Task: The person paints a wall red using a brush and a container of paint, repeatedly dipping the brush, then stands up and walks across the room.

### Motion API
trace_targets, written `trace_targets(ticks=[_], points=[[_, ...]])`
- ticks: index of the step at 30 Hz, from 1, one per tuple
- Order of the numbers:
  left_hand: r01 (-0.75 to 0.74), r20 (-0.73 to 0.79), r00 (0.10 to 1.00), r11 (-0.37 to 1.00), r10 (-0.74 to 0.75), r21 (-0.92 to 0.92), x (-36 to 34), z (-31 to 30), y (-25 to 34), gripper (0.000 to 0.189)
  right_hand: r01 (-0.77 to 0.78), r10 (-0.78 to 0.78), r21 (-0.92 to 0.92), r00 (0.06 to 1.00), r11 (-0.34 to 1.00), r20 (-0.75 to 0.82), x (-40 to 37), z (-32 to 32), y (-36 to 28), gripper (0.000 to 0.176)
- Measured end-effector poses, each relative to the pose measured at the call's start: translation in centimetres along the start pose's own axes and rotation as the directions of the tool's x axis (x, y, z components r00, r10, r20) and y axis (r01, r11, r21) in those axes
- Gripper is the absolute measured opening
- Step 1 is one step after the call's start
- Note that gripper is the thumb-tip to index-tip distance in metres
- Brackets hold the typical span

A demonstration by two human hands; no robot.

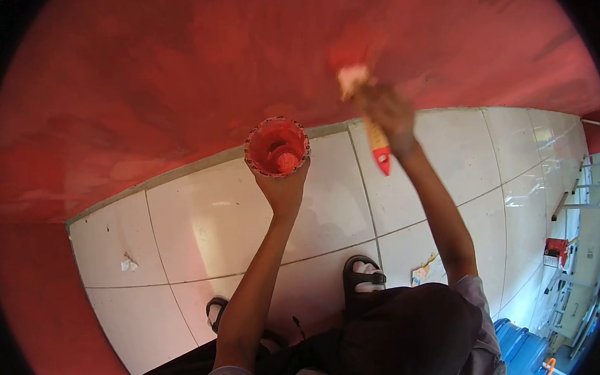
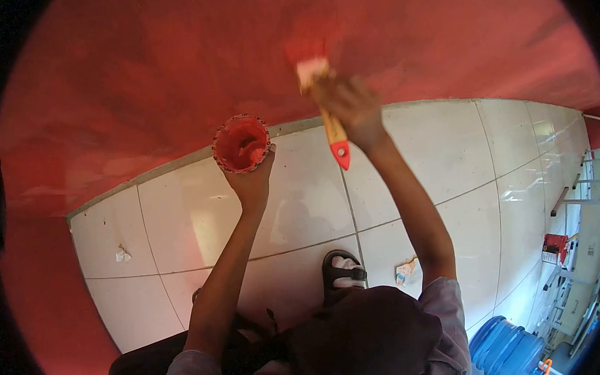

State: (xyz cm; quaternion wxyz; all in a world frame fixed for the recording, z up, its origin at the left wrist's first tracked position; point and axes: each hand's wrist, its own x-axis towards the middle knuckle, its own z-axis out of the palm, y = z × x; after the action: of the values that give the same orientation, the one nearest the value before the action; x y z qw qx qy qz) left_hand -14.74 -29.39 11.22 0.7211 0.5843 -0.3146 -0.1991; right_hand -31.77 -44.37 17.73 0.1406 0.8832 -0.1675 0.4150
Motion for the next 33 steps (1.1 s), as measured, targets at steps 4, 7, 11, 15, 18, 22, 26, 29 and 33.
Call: trace_targets(ticks=[4,7,11,15,18,22,26,29,33], points=[[0.006,0.019,1.0,1.0,-0.006,-0.012,-0.2,0.2,0.5,0.082,-0.159,0.112,0.139,0.949,0.977,0.296,-5.7,1.8,-1.9,0.036],[-0.028,0.023,0.999,1.0,0.028,0.003,-0.3,0.4,0.8,0.078,-0.156,0.1,0.183,0.954,0.971,0.282,-3.9,0.7,-0.7,0.034],[-0.074,0.025,0.997,0.997,0.073,0.038,-0.5,0.9,0.5,0.067,-0.072,0.078,0.117,0.996,0.991,-0.041,4.8,-5.3,0.8,0.034],[-0.035,0.07,0.997,0.999,0.035,0.006,-0.6,1.6,-0.2,0.065,0.018,-0.019,-0.005,0.982,1.0,-0.186,2.1,-4.6,1.3,0.034],[0.021,0.089,0.996,0.999,-0.018,-0.032,-0.6,1.9,-0.1,0.075,-0.143,0.14,0.006,0.976,0.99,0.165,-5.4,-0.3,1.0,0.04],[-0.029,0.077,0.997,1.0,0.028,0.008,-0.9,1.8,0.4,0.072,-0.277,0.224,0.138,0.923,0.951,0.313,-8.3,0.2,0.3,0.038],[0.024,0.13,0.991,0.999,-0.028,0.028,-1.3,1.6,-0.5,0.071,-0.225,0.204,0.114,0.964,0.968,0.172,-1.3,-3.6,3.1,0.032],[0.059,0.145,0.987,0.998,-0.063,0.033,-1.3,1.9,-1.6,0.069,-0.175,0.176,0.016,0.972,0.984,-0.156,5.0,-7.2,1.6,0.028],[0.023,0.145,0.989,0.999,-0.026,0.023,-1.1,2.7,-1.1,0.068,-0.157,0.15,-0.044,0.98,0.987,-0.134,-0.7,-3.7,2.3,0.033]])
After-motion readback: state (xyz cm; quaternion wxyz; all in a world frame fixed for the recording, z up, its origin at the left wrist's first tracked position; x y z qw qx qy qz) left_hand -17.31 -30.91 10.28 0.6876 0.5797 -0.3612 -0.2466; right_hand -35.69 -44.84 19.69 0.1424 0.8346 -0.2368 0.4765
